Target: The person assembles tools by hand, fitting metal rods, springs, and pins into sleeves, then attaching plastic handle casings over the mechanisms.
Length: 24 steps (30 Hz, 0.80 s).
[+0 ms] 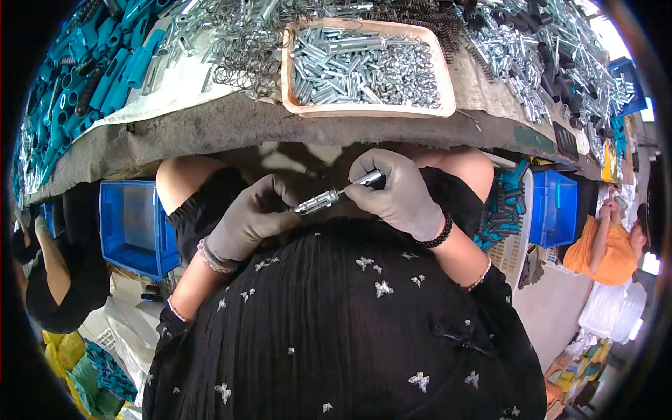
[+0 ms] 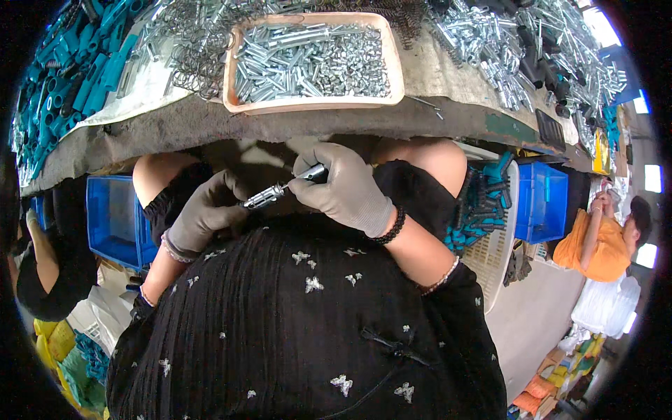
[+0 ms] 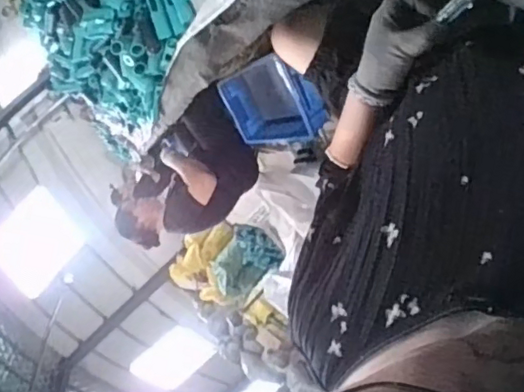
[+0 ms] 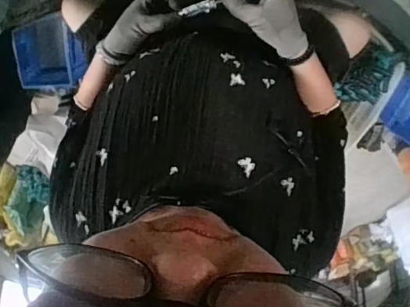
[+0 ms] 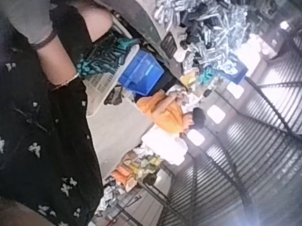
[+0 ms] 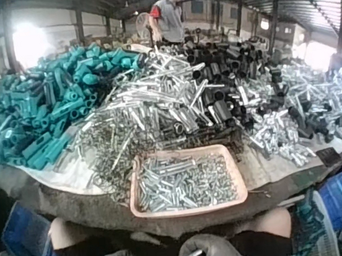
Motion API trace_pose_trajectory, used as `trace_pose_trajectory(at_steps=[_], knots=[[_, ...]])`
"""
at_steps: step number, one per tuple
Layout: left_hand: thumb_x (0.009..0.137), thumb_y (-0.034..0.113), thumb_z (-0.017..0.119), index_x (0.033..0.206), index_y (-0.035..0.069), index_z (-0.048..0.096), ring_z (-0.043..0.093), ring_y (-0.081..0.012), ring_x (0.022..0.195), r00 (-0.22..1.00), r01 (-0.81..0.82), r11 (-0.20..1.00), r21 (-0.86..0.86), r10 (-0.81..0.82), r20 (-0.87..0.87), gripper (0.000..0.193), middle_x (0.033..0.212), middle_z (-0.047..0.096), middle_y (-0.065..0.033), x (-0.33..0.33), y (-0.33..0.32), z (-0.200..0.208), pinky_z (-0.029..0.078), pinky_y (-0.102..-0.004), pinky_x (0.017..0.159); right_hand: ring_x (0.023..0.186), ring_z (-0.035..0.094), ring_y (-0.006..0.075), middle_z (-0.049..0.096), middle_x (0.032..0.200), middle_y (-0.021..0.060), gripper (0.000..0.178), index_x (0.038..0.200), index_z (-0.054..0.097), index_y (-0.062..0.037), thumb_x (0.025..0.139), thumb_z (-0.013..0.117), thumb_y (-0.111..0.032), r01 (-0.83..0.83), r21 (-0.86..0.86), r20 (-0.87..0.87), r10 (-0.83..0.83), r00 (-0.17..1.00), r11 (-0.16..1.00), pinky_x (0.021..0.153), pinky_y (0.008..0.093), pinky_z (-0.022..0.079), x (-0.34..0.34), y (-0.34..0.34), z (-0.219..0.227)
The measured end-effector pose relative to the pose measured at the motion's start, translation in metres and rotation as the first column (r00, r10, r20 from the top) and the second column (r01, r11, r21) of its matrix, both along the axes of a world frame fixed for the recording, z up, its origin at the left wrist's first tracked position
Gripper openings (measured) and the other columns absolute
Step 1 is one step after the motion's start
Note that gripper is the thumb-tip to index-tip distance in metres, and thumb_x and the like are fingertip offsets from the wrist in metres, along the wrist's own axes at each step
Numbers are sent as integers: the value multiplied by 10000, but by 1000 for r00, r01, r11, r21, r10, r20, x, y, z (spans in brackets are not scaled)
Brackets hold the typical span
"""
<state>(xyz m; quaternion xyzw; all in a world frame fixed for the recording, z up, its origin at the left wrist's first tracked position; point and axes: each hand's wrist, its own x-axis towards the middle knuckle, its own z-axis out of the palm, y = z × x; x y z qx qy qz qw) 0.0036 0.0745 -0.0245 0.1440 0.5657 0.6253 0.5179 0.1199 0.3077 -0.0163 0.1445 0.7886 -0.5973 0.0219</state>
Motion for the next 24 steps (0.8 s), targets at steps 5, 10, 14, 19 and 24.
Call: trace_pose_trajectory(at_steps=[5, 10, 14, 19, 24], knots=[[817, 87, 765, 936, 51, 539, 563, -57, 622, 1000, 14, 997, -75, -15, -6, 259, 830, 648, -34, -3, -1, 1, 441, -198, 546, 760, 613, 201, 624, 803, 103, 211, 863, 655, -10, 790, 752, -183, -31, 89, -31, 34, 999, 996, 720, 333, 470, 2, -2, 1], [808, 68, 754, 920, 52, 532, 552, -54, 615, 999, -24, 997, -74, 22, -25, 248, 855, 644, -37, -3, 0, 9, 440, -204, 543, 749, 564, 195, 586, 823, 94, 167, 943, 623, -6, 918, 627, -170, -52, -151, -69, 41, 997, 987, 735, 329, 460, 5, -8, -6], [792, 49, 754, 921, 48, 533, 551, -59, 684, 997, -8, 995, -100, 1, -73, 256, 850, 616, -16, -5, -1, 6, 453, -220, 603, 726, 505, 195, 538, 825, 88, 175, 988, 563, 3, 1021, 477, -146, 6, -291, -54, -23, 998, 957, 738, 331, 448, 7, -15, -12], [780, 45, 757, 910, 53, 544, 536, -76, 675, 976, -26, 1000, -14, 22, -218, 250, 865, 592, -20, -4, -2, 2, 432, -224, 599, 750, 490, 169, 519, 859, 81, 158, 971, 538, -3, 1022, 455, -127, -18, -85, -242, -3, 970, 996, 713, 320, 434, -1, -30, -19], [800, 68, 757, 933, 44, 556, 549, -60, 740, 934, -59, 998, -33, 43, -355, 242, 868, 608, -6, -7, -19, 10, 460, -230, 665, 769, 459, 187, 473, 892, 106, 115, 996, 509, 5, 1012, 469, -102, -36, 147, -387, 91, 918, 988, 725, 331, 431, -16, -51, -15]])
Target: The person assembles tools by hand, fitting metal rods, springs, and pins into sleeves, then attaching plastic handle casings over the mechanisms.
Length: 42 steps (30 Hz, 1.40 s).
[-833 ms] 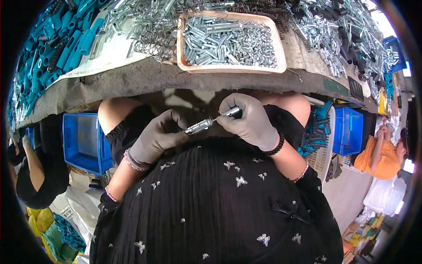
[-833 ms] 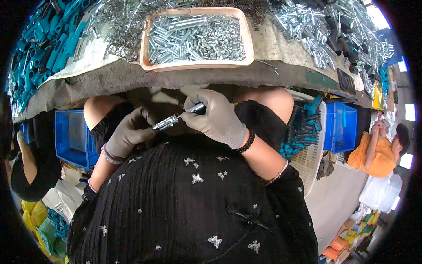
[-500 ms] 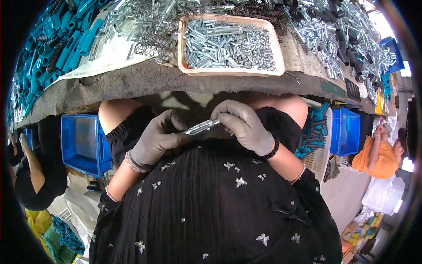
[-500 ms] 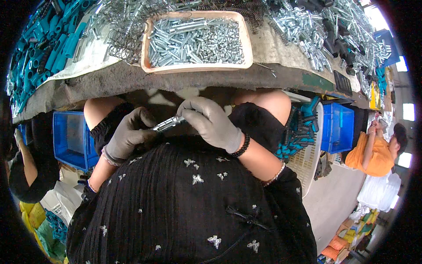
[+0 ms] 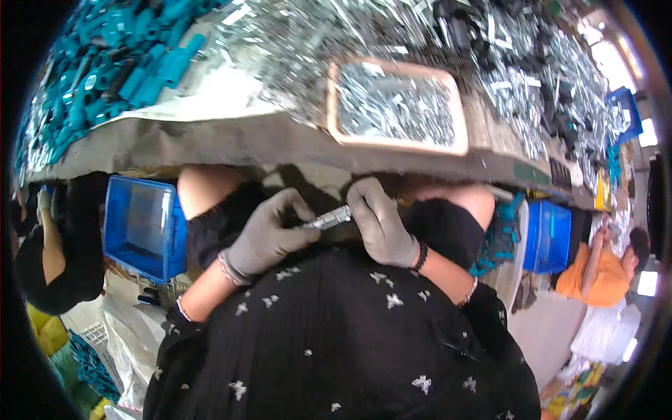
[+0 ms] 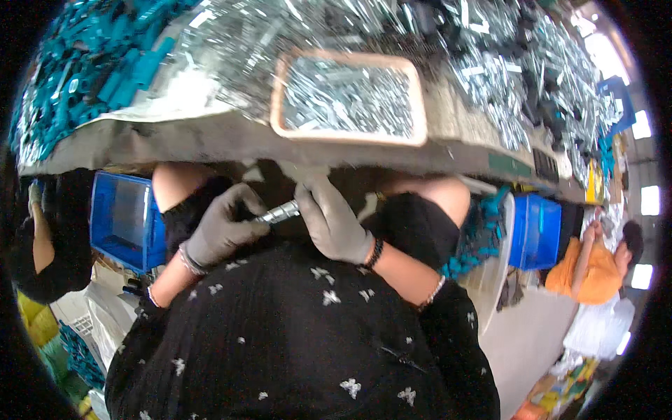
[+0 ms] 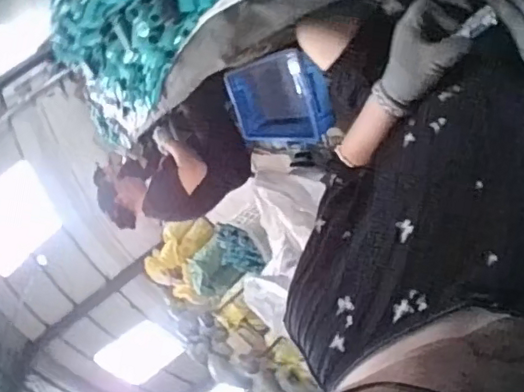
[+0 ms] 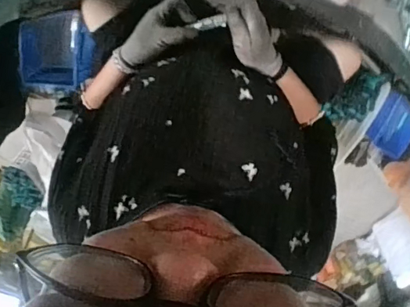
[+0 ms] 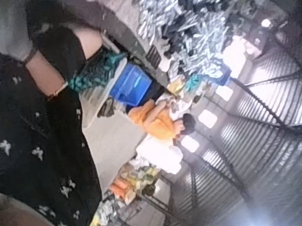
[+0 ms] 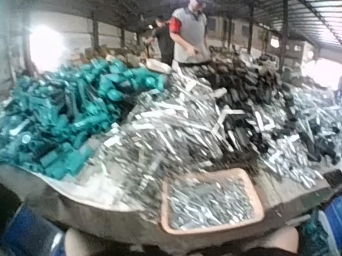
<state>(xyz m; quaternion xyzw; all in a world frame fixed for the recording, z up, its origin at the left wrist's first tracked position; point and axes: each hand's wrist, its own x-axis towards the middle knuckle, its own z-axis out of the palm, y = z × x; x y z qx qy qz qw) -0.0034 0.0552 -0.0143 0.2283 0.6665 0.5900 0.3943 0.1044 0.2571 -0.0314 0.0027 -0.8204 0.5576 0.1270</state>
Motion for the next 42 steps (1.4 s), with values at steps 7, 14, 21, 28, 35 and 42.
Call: trace_pose_trajectory(at_steps=[7, 14, 21, 28, 35, 42], knots=[[925, 99, 678, 1013, 68, 514, 498, -48, 684, 949, -204, 977, 68, 180, 257, 188, 810, 525, 31, -2, -60, 7, 414, -226, 592, 788, 656, 399, 664, 871, 192, 338, 1158, 578, -17, 919, 661, -241, 44, 625, -58, -10, 998, 780, 718, 468, 519, -71, -24, 106], [961, 129, 629, 1086, 56, 519, 519, -66, 780, 913, -294, 953, 73, 257, 317, 182, 901, 530, 11, -8, -113, 4, 445, -235, 695, 1119, 623, 323, 668, 1172, 116, 273, 1151, 661, -118, 880, 646, -146, -24, 948, -101, 370, 924, 319, 923, 436, 502, -344, -83, 132], [955, 79, 613, 1077, 50, 508, 550, -87, 787, 919, -320, 930, 179, 259, 296, 164, 910, 573, -20, -14, -138, 8, 460, -243, 696, 1214, 585, 304, 618, 1278, 114, 371, 1246, 632, -155, 875, 638, -167, -251, 962, 195, 377, 905, 105, 1019, 421, 457, -380, -82, 122], [936, 128, 602, 955, 59, 546, 535, -102, 547, 836, -288, 952, 107, 196, 512, 91, 715, 596, -38, -30, -136, 8, 425, -235, 511, 1001, 635, 323, 661, 1085, 130, 239, 1073, 697, -103, 836, 717, -112, -275, 647, -86, 427, 900, 711, 873, 401, 501, -167, -31, 177], [893, 124, 628, 920, 55, 548, 550, -88, 525, 811, -75, 986, 151, -27, 584, 109, 693, 620, -46, -36, -88, 0, 400, -214, 461, 785, 621, 110, 674, 931, 56, 183, 1047, 682, -15, 868, 704, -46, 15, -91, 331, 16, 944, 996, 692, 264, 493, -10, 28, 82], [921, 162, 643, 914, 71, 556, 563, -95, 523, 812, 177, 981, 74, -188, 553, 126, 703, 624, -43, -22, -18, 13, 404, -218, 464, 683, 619, 53, 689, 870, 31, 186, 1081, 680, -29, 910, 695, -99, 155, -387, 521, 77, 850, 909, 559, 196, 492, 20, 53, 53]])
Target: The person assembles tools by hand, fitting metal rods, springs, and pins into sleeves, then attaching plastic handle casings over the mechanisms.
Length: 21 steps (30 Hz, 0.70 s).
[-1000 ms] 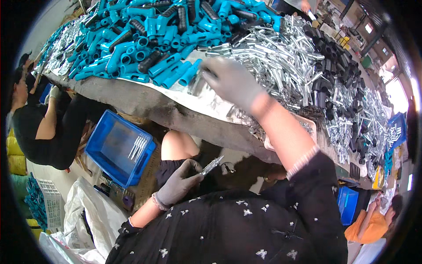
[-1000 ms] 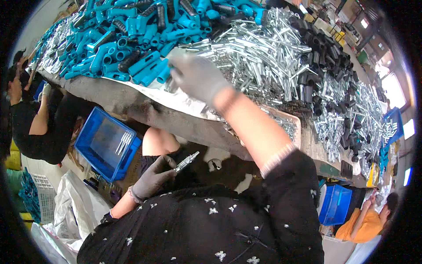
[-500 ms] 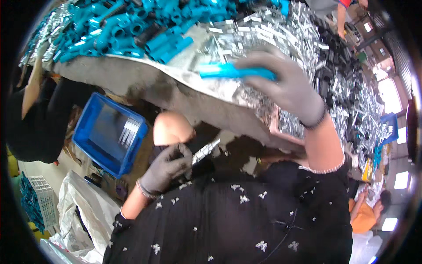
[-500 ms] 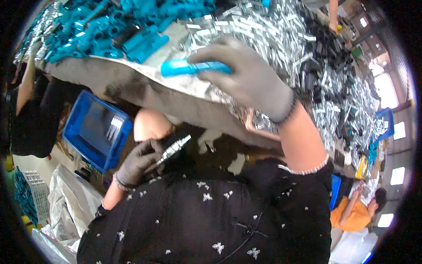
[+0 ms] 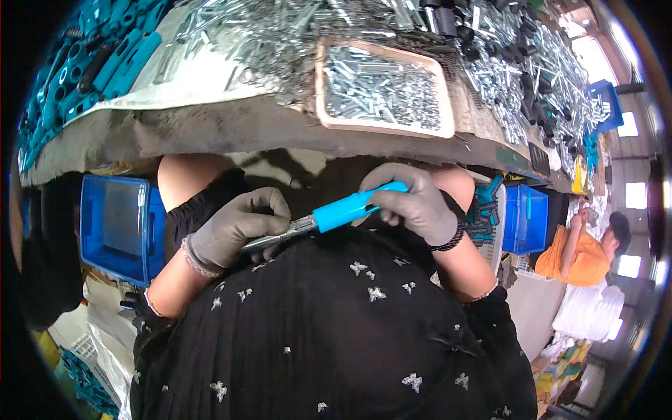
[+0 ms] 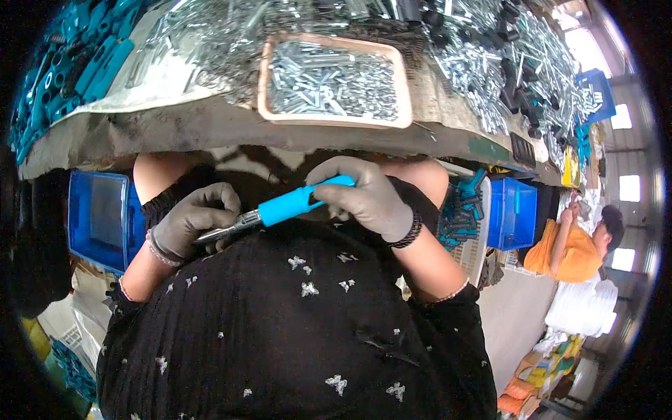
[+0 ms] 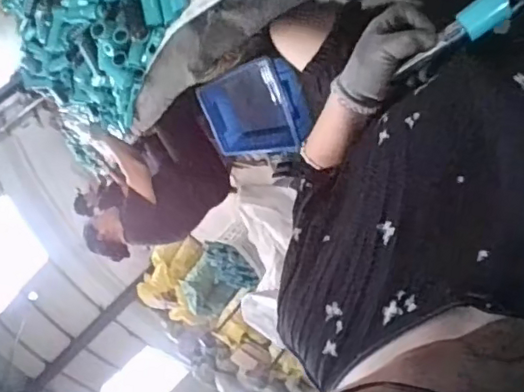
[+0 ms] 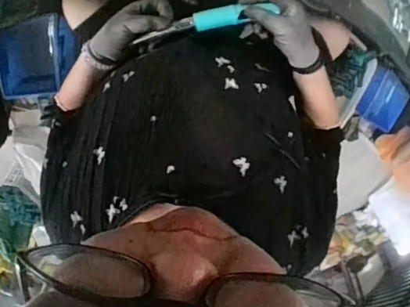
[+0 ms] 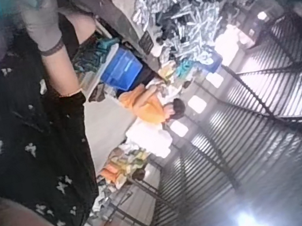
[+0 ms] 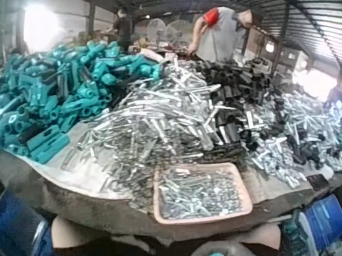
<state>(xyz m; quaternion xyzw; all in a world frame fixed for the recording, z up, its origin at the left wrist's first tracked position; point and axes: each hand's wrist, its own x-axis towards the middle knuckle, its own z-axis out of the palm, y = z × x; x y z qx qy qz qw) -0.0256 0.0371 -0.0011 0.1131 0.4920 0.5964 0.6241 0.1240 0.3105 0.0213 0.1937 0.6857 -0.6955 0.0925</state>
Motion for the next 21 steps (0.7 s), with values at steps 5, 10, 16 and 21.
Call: trace_pose_trajectory(at_steps=[5, 10, 16, 21], knots=[[976, 272, 619, 1090, 51, 589, 593, -114, 545, 997, 26, 991, -134, -36, -75, 250, 745, 626, -42, 18, 41, 5, 453, -238, 492, 700, 637, 75, 673, 865, 41, 176, 1079, 648, -37, 922, 694, -103, -75, -36, -95, 71, 993, 997, 623, 238, 536, 13, -5, -19], [1000, 350, 584, 1285, 5, 524, 586, -99, 592, 652, -46, 998, 31, 53, -756, 451, 826, 634, -57, 29, 60, -35, 451, -238, 507, 692, 622, 71, 662, 861, 38, 163, 1057, 629, -29, 926, 688, -107, -60, -71, -110, 52, 993, 996, 631, 235, 527, 16, -5, -30], [991, 455, 592, 1398, 26, 479, 600, -114, 814, 935, 150, 968, -199, -204, -290, 602, 951, 642, -47, 28, 69, 9, 492, -240, 639, 760, 630, 172, 634, 873, 77, 150, 1023, 610, -39, 911, 676, -113, -60, 164, -344, 114, 932, 985, 700, 330, 517, 4, -9, -30], [960, 521, 607, 1449, 81, 467, 525, -69, 580, 992, 67, 995, 78, -58, -114, 672, 848, 613, -16, 30, 60, 12, 401, -199, 495, 910, 614, 355, 637, 939, 129, 185, 972, 633, -69, 846, 728, -165, 190, 772, -551, 490, 675, 607, 797, 438, 495, -30, 0, 20]])
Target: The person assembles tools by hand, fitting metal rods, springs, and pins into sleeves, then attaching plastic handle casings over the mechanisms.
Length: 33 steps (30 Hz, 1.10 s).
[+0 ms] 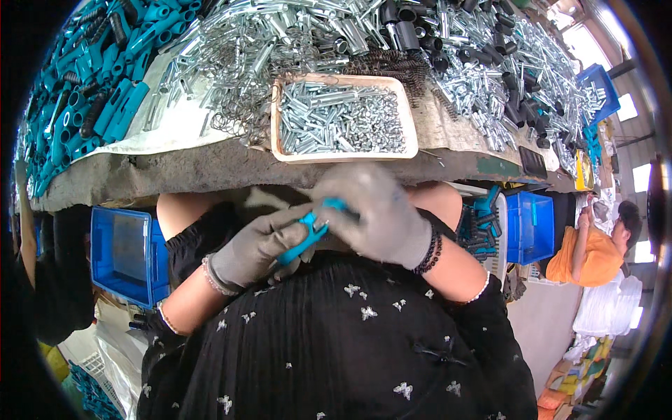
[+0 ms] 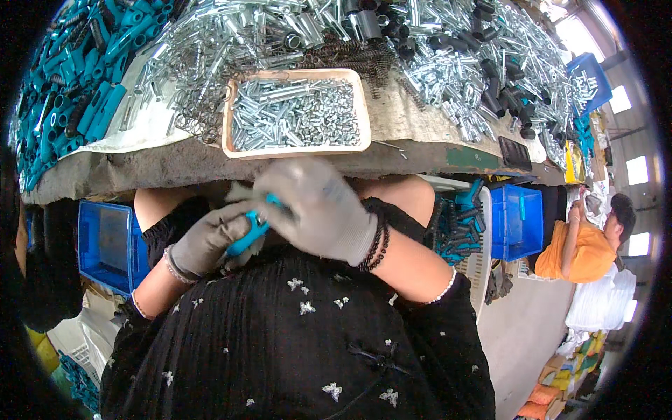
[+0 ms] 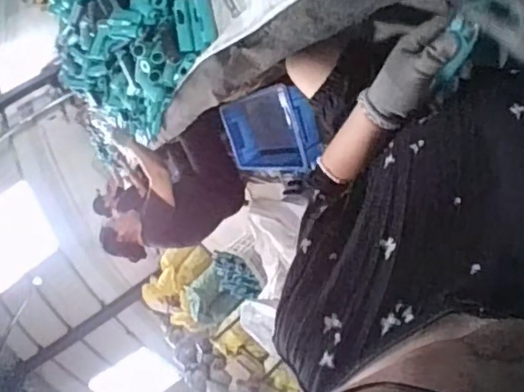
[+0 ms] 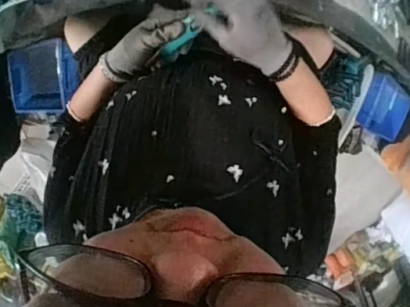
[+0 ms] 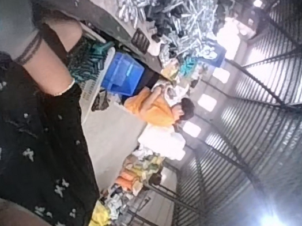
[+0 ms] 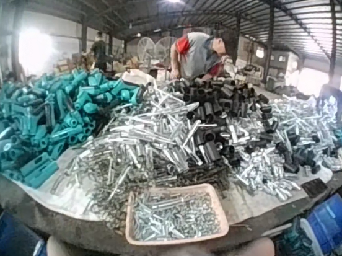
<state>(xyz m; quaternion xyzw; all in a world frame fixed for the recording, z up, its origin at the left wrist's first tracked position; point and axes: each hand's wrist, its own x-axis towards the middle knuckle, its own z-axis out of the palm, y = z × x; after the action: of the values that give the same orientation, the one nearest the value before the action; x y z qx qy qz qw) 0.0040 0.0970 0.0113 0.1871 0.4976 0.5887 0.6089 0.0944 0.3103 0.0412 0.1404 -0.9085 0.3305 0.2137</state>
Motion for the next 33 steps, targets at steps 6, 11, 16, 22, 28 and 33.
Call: trace_pose_trajectory(at_steps=[6, 11, 16, 22, 28, 33], knots=[[990, 481, 580, 1332, 73, 571, 481, -50, 545, 985, -169, 983, -65, 170, 5, 533, 811, 583, 18, 1, -3, 6, 375, -209, 464, 945, 636, 371, 682, 989, 186, 215, 960, 707, -44, 872, 701, -240, 467, 161, 26, -476, 879, 870, 847, 449, 504, -64, 41, 3], [1020, 412, 544, 1086, 40, 609, 473, -53, 517, 975, -205, 974, -100, 212, 63, 383, 718, 559, 13, -2, -13, 0, 363, -220, 451, 903, 690, 328, 711, 983, 174, 246, 950, 726, -20, 854, 717, -247, 591, 187, 229, -620, 750, 785, 808, 404, 522, -71, 28, -1], [1020, 383, 546, 1193, 18, 586, 482, -64, 512, 967, -229, 971, -75, 236, 99, 406, 780, 583, -7, -6, -20, 2, 379, -224, 459, 902, 628, 343, 658, 895, 166, 116, 891, 691, -58, 845, 714, -162, 504, 33, 36, -505, 863, 863, 809, 428, 491, -55, 21, 8], [1017, 342, 552, 1308, 5, 541, 488, -68, 515, 958, -231, 971, -68, 239, 159, 446, 837, 600, -21, -8, -25, -5, 392, -219, 463, 947, 562, 320, 588, 1019, 99, 120, 849, 626, -51, 778, 723, -50, 99, -40, 38, -97, 995, 994, 826, 417, 457, -18, -24, -1], [1010, 337, 564, 1299, 10, 552, 500, -67, 524, 955, -239, 967, -87, 251, 159, 436, 831, 605, -23, -7, -26, -3, 389, -217, 459, 921, 562, 324, 582, 1003, 97, 151, 860, 608, -63, 758, 718, -69, 138, 68, -52, -135, 990, 988, 823, 446, 434, -18, -34, -17], [1001, 354, 582, 1276, 21, 567, 519, -61, 556, 954, -242, 968, -70, 250, 165, 432, 837, 610, -20, -5, -24, -8, 394, -215, 463, 919, 570, 322, 589, 1027, 99, 142, 848, 607, -82, 753, 713, -88, 182, 173, -160, -154, 975, 968, 843, 448, 430, -10, -44, -26]])
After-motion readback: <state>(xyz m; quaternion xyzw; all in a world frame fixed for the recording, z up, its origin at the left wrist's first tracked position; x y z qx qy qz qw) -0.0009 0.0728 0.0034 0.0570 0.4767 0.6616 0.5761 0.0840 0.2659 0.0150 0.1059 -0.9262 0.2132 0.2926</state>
